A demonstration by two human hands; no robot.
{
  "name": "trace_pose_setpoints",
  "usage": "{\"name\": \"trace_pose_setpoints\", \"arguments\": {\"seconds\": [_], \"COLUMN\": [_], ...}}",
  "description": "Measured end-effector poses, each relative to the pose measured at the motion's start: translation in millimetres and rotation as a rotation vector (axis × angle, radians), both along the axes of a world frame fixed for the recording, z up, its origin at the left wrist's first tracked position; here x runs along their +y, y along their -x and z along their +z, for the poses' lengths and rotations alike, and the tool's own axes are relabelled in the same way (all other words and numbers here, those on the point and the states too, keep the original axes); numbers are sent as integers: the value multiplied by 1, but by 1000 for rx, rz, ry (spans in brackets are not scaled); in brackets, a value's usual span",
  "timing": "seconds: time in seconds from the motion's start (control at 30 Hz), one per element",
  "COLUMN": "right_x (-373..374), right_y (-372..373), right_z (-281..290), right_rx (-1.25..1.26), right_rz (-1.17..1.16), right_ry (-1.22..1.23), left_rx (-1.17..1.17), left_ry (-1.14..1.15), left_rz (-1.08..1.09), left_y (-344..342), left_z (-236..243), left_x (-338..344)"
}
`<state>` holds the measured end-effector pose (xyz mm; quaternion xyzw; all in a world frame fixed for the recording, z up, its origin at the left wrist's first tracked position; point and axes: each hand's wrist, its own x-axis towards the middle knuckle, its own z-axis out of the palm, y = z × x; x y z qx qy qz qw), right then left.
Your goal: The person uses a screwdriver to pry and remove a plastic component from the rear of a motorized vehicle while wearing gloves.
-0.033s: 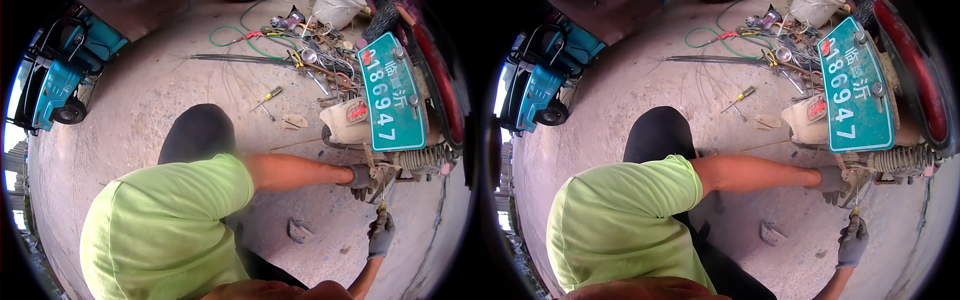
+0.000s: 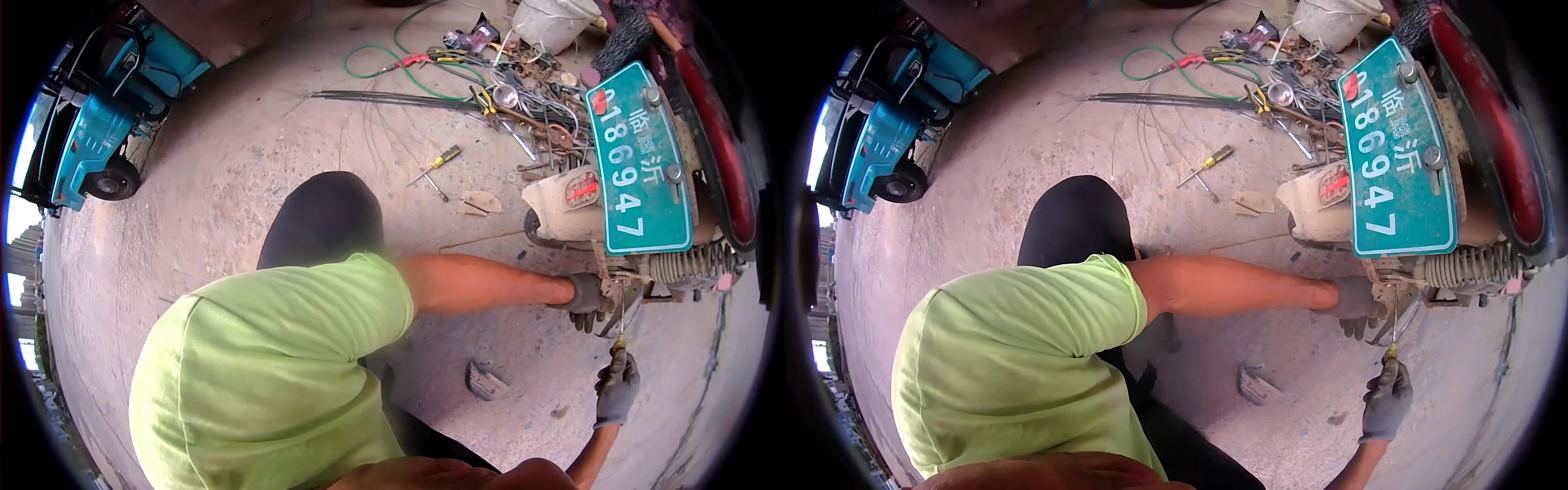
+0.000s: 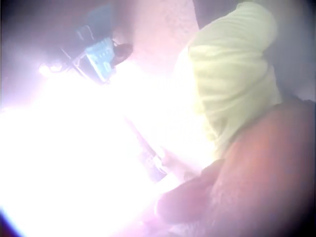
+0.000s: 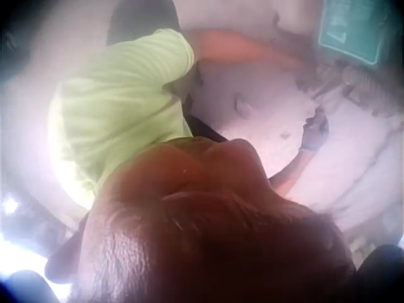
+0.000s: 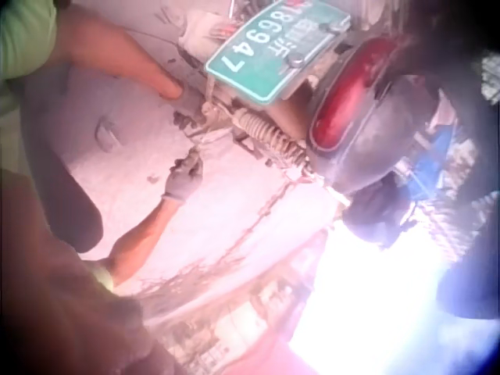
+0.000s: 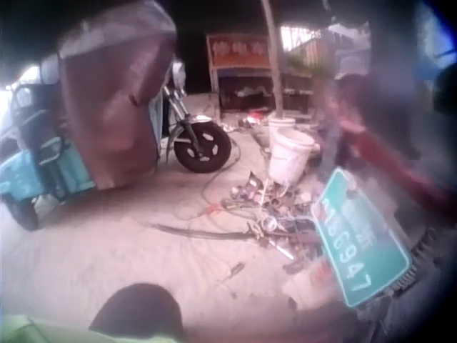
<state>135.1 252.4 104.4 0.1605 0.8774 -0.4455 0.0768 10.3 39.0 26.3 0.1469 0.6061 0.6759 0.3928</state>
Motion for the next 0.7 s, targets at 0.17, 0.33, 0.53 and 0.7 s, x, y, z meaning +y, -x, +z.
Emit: {"name": "trace_pose_setpoints", "arguments": {"seconds": [0.17, 0.33, 0.53, 0.7], "right_x": [-11, -33, -116, -178], "right_y": [-47, -47, 19, 72], "right_z": [4, -50, -108, -184], "right_rx": [-252, -522, -703, -498], "right_rz": [59, 264, 579, 837], "right_ry": [128, 226, 303, 156], "left_rx": [205, 463, 489, 166], "left_ry": [417, 826, 1138, 970], "left_rz": [-448, -1105, -823, -284], "left_y": [-17, -31, 43, 114], "left_z": [-26, -85, 1, -94], "left_x": [-22, -103, -267, -329]}}
